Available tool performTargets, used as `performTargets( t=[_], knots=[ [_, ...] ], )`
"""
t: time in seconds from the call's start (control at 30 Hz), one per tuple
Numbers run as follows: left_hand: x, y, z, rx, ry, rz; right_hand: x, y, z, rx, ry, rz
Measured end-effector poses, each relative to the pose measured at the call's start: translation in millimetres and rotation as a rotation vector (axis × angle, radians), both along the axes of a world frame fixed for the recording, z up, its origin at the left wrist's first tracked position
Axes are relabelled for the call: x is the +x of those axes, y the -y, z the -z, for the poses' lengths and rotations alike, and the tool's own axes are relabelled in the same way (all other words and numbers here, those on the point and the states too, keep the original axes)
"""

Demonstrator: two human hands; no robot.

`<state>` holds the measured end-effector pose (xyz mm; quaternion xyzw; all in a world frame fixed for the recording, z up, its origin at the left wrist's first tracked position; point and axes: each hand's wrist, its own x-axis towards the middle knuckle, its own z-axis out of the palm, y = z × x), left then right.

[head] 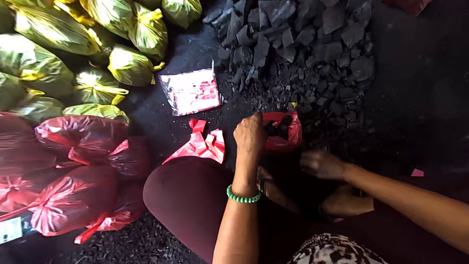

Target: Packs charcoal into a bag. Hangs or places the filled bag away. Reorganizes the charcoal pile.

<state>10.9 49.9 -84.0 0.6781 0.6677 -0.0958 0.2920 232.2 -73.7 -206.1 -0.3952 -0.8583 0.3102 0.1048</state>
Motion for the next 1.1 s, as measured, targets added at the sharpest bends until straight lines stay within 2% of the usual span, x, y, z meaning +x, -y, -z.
performTargets(
  t=[0.07,0.13,0.27,0.4,0.47,0.6,0.7,0.77,0.87,0.97,1.1],
  knots=[
    [6,0,-8,0.038,0.053,-0.005,-4,36,7,-0.282,0.166,-0.301],
    [11,-2,-9,0.059,0.123,-0.011,-11,59,23,-0.403,0.263,-0.480],
    [14,-4,-6,0.075,0.376,0.007,-26,59,43,-0.467,0.349,-0.611],
    [6,14,-34,0.051,0.554,0.053,-22,44,40,-0.486,0.408,-0.640],
    [3,19,-40,0.006,0.616,-0.005,-9,40,37,-0.475,0.446,-0.612],
    [-9,10,-12,-0.094,0.866,-0.135,27,17,31,-0.324,0.453,-0.495],
    [-4,-3,2,-0.138,0.859,-0.223,49,-2,36,-0.108,0.284,-0.350],
    [-6,7,-11,-0.169,0.814,-0.234,54,-18,28,-0.093,0.286,-0.325],
    [-17,21,-17,-0.154,0.839,-0.206,63,-26,32,0.106,0.255,-0.298],
    [-23,25,-15,-0.147,0.885,-0.240,65,-22,41,0.317,0.202,-0.163],
    [-28,27,-11,-0.115,0.956,-0.327,63,-20,42,0.233,0.249,0.058]
  ],
)
